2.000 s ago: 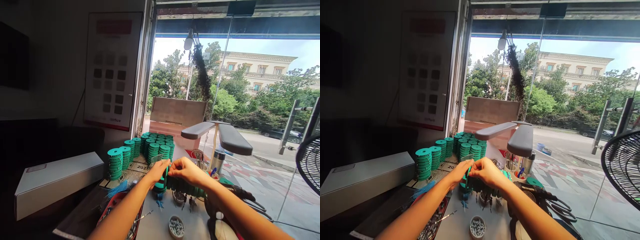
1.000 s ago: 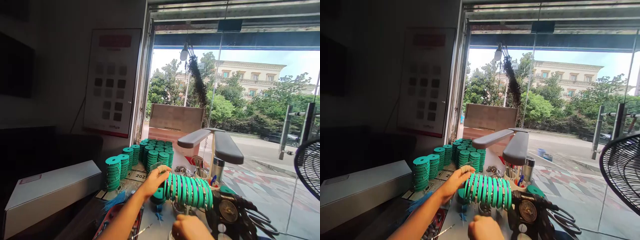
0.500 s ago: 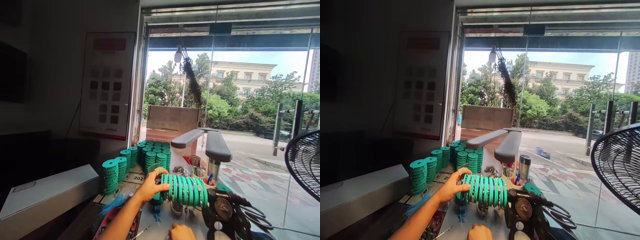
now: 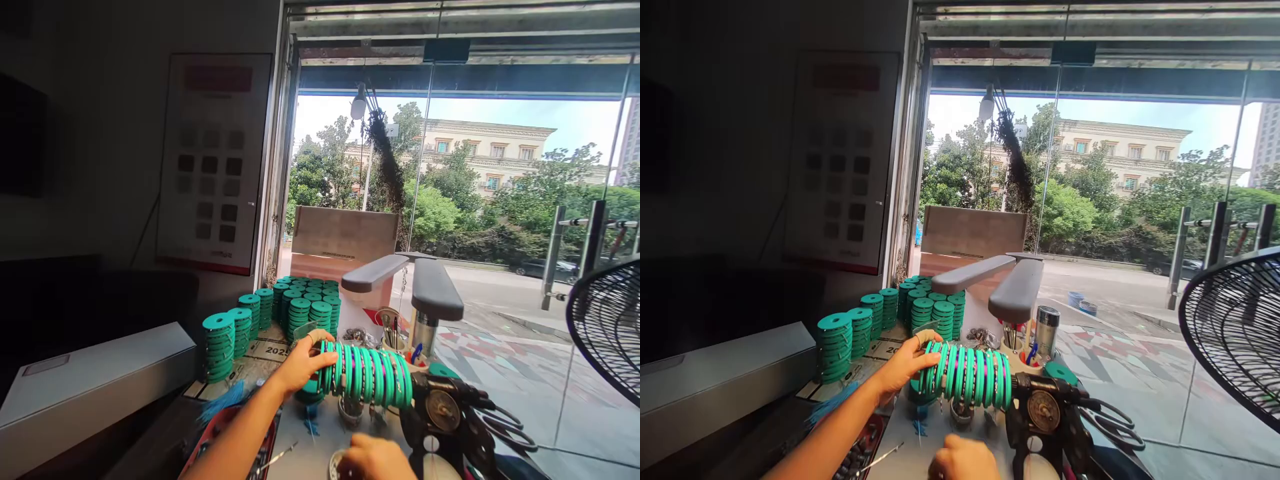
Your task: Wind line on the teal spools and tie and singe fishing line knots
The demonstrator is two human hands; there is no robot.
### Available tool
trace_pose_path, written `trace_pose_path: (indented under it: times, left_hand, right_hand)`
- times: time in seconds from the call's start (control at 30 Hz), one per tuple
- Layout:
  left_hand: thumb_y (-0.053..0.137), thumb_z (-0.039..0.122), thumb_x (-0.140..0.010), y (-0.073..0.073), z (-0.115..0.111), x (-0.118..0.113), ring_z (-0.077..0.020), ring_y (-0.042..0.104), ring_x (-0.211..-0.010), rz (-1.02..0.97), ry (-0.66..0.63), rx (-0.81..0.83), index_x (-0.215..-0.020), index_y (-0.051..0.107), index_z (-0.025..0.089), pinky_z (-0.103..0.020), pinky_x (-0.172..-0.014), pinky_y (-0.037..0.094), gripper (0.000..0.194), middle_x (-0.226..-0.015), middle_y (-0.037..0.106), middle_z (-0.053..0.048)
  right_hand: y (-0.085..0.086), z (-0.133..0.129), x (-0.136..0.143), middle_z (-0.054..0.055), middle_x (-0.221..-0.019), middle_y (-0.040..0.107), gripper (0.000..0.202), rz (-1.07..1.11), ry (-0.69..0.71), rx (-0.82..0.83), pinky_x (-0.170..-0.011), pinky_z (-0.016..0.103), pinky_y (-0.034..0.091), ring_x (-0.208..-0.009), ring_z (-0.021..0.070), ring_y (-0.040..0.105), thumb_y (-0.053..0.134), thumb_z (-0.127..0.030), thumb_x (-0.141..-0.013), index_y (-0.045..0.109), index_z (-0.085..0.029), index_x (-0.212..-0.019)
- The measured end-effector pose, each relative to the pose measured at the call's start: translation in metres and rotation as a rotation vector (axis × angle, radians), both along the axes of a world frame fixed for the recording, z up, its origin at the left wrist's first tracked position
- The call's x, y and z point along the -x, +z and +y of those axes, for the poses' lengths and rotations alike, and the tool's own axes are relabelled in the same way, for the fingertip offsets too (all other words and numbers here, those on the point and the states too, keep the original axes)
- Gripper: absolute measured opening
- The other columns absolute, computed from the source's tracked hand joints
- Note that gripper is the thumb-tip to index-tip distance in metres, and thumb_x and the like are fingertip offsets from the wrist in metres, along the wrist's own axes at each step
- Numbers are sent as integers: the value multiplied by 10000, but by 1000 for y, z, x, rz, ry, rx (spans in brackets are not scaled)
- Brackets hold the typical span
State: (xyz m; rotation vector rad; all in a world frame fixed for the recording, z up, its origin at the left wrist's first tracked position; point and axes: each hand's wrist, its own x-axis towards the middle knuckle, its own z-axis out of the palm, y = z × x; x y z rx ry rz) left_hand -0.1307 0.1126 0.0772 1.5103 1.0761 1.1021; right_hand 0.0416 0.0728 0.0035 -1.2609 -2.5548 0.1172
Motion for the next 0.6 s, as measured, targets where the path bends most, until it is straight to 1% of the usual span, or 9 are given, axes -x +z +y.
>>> trace_pose_path:
  times: [0.03,0.07,0.1,0.17,0.23,0.27,0.33,0.47,0.6]
  left_hand:
    - [659,416,-630,1,-1,-1,-135,514,-638,6,4,3,-972,516,235,-218,-522,336,412,-720,558,34]
    - [652,421,-637,2,-2,-1,-131,509,-628,11,8,5,-972,516,237,-218,-523,333,405,-712,554,37]
    - [645,426,-643,3,-2,-2,-127,503,-616,18,13,8,-970,515,236,-218,-521,330,400,-703,551,39]
    - [630,429,-653,5,-4,-3,-123,488,-602,34,20,13,-968,512,234,-223,-521,328,389,-698,547,42]
    - [621,413,-659,8,-6,-4,-127,479,-617,53,27,16,-963,514,230,-227,-527,329,370,-705,539,40]
    - [618,405,-662,9,-6,-4,-132,478,-638,62,32,15,-959,518,229,-228,-530,328,359,-713,535,38]
    - [617,403,-663,10,-7,-4,-142,476,-680,77,41,9,-952,531,229,-224,-533,323,348,-719,525,34]
    - [620,434,-662,8,-6,-4,-140,476,-671,82,42,7,-951,536,233,-209,-512,324,362,-694,509,38]
    - [586,484,-679,5,-5,-6,-119,469,-593,67,48,13,-928,530,232,-204,-473,336,359,-701,513,40]
  right_hand:
    - [21,-5,-3,26,-703,698,99,60,55,-3,-495,215,356,-604,166,632,612,-200,-692,700,-238,-671]
    - [45,-8,-6,28,-705,686,126,160,86,-55,-545,214,376,-632,159,617,575,-217,-749,697,-226,-717]
    - [68,-10,-7,35,-710,678,158,228,74,-104,-574,216,381,-654,158,606,541,-215,-789,688,-205,-734]
    - [109,-8,-5,60,-741,686,170,136,18,-146,-586,241,359,-693,182,598,531,-190,-803,683,-183,-726]
    - [134,0,2,100,-695,688,170,41,-42,-117,-529,261,311,-646,205,600,553,-140,-764,680,-154,-652]
    - [140,5,6,117,-661,684,180,21,-61,-109,-506,268,287,-609,211,597,553,-113,-744,676,-141,-616]
    - [143,14,14,135,-598,668,197,32,-75,-98,-478,275,256,-548,211,583,546,-77,-709,664,-127,-559]
    - [137,24,17,80,-579,655,143,147,-34,-44,-502,257,301,-563,188,569,591,-90,-660,657,-148,-548]
    - [128,29,7,21,-601,640,82,341,57,99,-530,226,369,-590,154,553,608,-159,-672,647,-153,-600]
